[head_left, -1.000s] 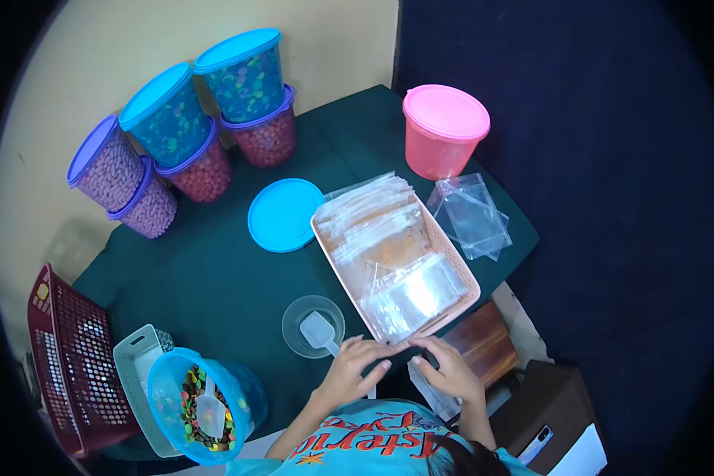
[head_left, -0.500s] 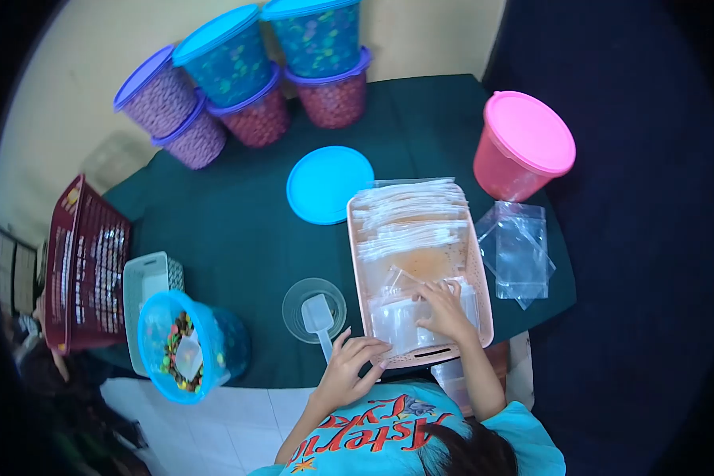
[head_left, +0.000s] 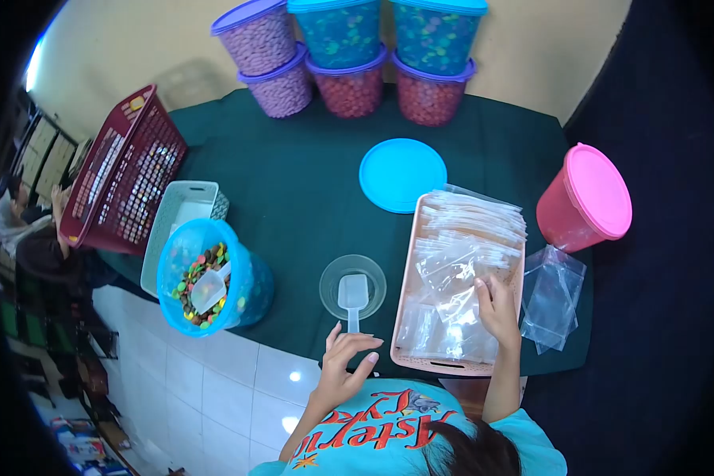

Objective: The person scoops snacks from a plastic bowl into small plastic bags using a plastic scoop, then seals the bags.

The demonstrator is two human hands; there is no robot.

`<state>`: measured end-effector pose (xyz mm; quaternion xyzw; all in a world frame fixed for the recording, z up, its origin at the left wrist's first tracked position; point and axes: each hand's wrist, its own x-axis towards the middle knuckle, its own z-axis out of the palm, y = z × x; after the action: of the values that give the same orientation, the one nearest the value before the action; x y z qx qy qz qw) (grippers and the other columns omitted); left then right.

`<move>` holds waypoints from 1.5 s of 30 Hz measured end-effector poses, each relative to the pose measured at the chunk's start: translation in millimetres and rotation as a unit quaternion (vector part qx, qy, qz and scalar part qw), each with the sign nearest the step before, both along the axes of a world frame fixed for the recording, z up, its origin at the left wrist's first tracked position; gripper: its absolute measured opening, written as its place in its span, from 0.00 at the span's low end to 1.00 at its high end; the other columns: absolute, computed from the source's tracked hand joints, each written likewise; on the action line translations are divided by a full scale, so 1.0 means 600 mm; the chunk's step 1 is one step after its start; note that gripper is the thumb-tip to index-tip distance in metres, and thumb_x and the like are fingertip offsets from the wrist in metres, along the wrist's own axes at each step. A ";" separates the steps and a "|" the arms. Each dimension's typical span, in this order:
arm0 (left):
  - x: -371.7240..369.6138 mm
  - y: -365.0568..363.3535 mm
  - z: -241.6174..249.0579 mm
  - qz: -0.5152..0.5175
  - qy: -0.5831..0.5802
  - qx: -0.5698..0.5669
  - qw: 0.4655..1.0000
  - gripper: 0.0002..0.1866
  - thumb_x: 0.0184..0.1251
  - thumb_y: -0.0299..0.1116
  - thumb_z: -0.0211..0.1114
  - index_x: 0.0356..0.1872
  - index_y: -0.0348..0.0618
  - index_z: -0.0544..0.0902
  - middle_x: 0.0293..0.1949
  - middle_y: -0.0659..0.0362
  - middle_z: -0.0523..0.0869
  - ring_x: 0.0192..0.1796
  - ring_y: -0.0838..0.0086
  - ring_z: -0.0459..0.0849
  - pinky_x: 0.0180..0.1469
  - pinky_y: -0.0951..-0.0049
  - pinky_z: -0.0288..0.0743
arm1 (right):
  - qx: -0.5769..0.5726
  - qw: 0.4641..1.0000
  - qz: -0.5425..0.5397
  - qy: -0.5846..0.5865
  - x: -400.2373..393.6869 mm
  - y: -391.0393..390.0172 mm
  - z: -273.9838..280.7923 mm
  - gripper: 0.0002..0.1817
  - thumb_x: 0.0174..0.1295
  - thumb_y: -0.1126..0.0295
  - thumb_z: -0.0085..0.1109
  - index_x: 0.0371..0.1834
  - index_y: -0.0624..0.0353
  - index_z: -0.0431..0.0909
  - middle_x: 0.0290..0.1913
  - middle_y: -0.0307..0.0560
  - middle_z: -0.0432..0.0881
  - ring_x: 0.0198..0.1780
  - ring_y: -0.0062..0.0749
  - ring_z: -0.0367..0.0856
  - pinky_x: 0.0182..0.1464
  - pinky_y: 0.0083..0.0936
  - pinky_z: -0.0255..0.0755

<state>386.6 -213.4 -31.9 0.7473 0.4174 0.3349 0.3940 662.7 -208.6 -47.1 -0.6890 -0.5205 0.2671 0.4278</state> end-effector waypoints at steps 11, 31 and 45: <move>-0.136 -0.026 0.028 0.105 -0.502 -0.268 0.815 0.52 0.54 0.72 0.19 0.60 0.31 0.61 0.54 0.45 0.72 0.57 0.59 0.69 0.63 0.59 0.52 | 0.023 0.934 0.295 0.200 -0.365 -0.021 0.048 0.07 0.63 0.71 0.45 0.33 0.63 0.70 0.14 0.40 0.68 0.16 0.15 0.66 0.18 0.19 0.58; -0.514 -0.181 0.026 0.219 -0.389 -0.092 0.890 0.53 0.51 0.75 0.26 0.64 0.34 0.52 0.63 0.45 0.60 0.64 0.58 0.59 0.65 0.59 0.48 | 0.141 0.899 0.415 0.028 -0.776 -0.089 0.049 0.38 0.45 0.70 0.64 0.60 0.65 0.55 0.57 0.58 0.62 0.55 0.51 0.64 0.56 0.38 0.58; -0.597 -0.112 0.011 0.236 -0.458 -0.181 0.838 0.51 0.52 0.75 0.28 0.63 0.37 0.55 0.62 0.52 0.60 0.64 0.61 0.58 0.65 0.58 0.48 | 0.373 0.823 0.426 0.046 -0.892 0.007 0.020 0.25 0.45 0.69 0.66 0.50 0.55 0.73 0.52 0.42 0.75 0.58 0.34 0.69 0.62 0.39 0.50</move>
<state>28.1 -280.7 -25.2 0.3028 0.4062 0.6405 0.5771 127.2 -204.4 -35.3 -0.1740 -0.8017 0.2396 0.5192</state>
